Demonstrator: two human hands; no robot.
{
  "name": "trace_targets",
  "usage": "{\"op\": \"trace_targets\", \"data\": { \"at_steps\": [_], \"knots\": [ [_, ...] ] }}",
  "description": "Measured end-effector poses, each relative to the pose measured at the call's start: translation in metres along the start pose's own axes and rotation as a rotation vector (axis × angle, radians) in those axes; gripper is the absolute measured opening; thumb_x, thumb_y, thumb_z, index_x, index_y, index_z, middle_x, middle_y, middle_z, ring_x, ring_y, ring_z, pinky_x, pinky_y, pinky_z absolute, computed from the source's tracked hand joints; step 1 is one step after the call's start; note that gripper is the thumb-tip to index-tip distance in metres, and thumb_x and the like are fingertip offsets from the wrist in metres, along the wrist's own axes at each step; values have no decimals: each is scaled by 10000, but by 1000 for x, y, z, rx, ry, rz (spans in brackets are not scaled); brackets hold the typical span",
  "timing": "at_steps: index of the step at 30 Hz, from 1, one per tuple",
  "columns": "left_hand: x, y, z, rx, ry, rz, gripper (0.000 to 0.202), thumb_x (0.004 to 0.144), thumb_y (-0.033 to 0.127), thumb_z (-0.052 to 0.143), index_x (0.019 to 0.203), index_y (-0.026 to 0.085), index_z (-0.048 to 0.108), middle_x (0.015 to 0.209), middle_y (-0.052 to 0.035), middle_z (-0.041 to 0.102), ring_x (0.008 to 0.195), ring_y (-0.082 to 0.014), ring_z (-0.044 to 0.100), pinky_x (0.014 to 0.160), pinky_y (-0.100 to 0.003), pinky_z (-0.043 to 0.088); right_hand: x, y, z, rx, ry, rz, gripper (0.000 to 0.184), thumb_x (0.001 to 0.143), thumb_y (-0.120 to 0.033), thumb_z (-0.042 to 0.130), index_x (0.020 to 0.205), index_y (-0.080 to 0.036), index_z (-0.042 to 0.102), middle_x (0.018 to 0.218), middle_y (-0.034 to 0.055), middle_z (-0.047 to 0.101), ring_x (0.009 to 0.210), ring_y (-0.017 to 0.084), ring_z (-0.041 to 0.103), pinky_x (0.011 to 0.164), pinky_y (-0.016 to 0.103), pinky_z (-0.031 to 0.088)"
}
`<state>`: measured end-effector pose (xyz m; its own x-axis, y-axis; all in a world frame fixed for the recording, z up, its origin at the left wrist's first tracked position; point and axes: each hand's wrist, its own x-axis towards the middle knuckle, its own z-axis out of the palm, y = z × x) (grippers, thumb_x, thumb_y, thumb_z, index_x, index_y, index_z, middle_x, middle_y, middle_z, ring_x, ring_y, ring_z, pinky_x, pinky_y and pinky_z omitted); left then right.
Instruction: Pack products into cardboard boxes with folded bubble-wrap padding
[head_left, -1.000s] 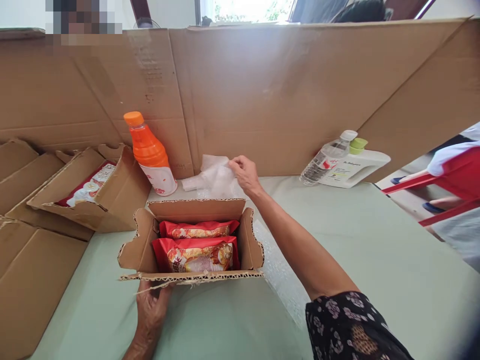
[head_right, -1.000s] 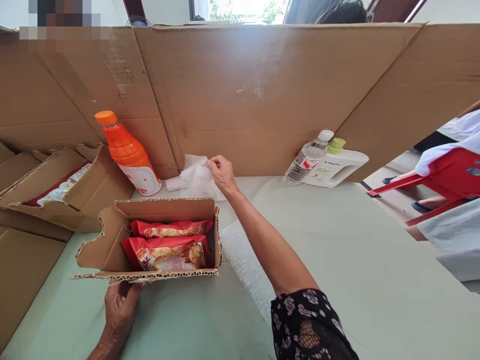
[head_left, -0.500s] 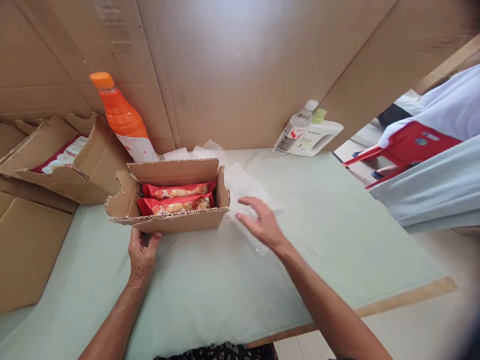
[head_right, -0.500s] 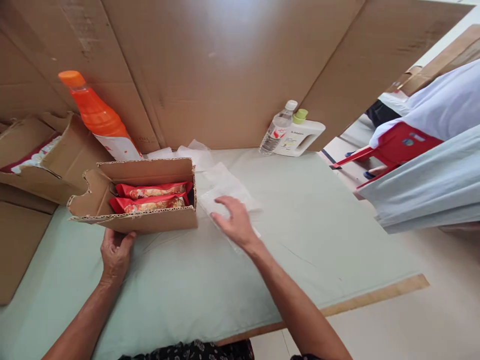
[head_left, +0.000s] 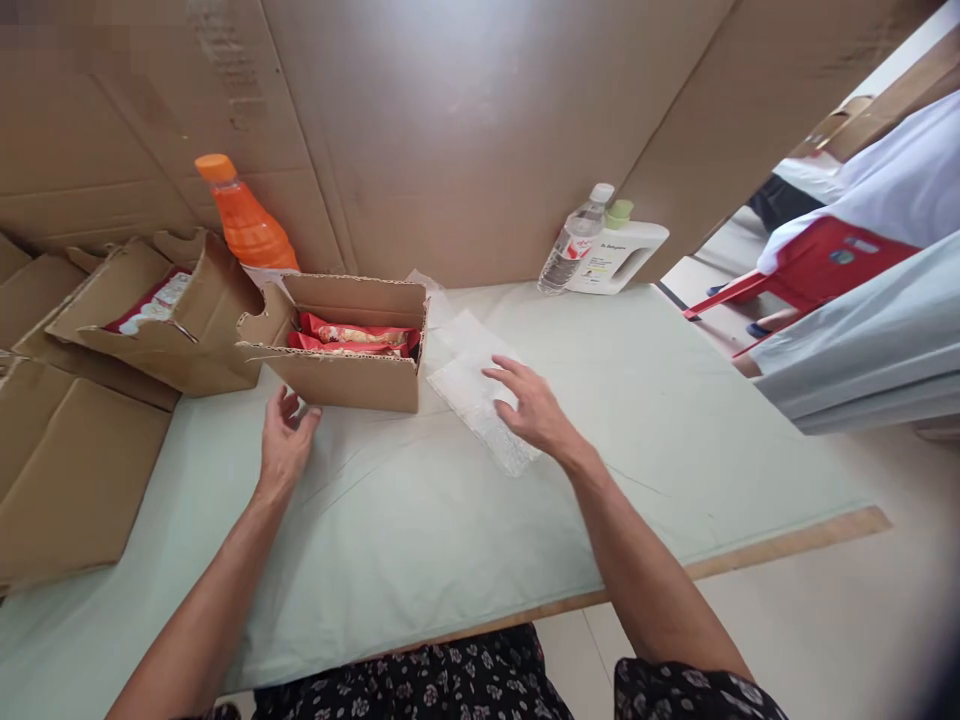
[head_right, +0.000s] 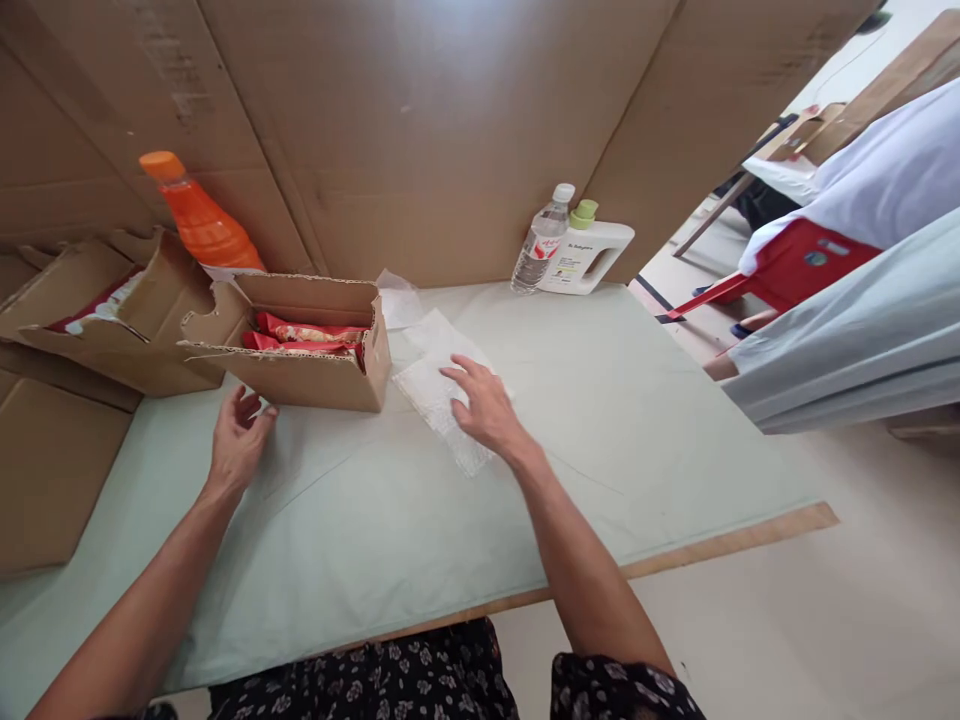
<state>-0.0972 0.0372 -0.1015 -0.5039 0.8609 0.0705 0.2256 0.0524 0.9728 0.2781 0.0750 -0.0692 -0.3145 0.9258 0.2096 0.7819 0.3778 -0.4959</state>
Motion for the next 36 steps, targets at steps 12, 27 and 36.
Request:
{"op": "trace_targets", "data": {
  "at_steps": [12, 27, 36],
  "knots": [
    [-148, 13, -11, 83, -330, 61, 339, 884, 369, 622, 1165, 209, 722, 1319, -117, 677, 1198, -266, 653, 988, -407, 554, -14, 22, -15, -290, 96, 111, 336, 977, -203, 406, 1088, -209, 722, 1361, 100, 677, 1304, 274, 574, 1037, 453, 423],
    [-168, 18, -20, -147, -469, -239, 477, 806, 462, 715, 1165, 149, 678, 1208, -157, 720, 1133, -292, 691, 1023, -455, 529, -21, -19, -24, -285, 144, -8, 280, 943, -183, 456, 1034, -186, 720, 1103, 111, 771, 1061, 268, 669, 933, 402, 415],
    [-146, 12, -11, -221, -394, -233, 805, 768, 519, 742, 1432, 162, 458, 1417, -219, 560, 1198, -308, 646, 993, -479, 545, -99, -113, 12, 72, -145, -303, 229, 944, -319, 633, 1145, -228, 696, 1195, 85, 744, 1098, 257, 678, 961, 425, 468]
  ]
}}
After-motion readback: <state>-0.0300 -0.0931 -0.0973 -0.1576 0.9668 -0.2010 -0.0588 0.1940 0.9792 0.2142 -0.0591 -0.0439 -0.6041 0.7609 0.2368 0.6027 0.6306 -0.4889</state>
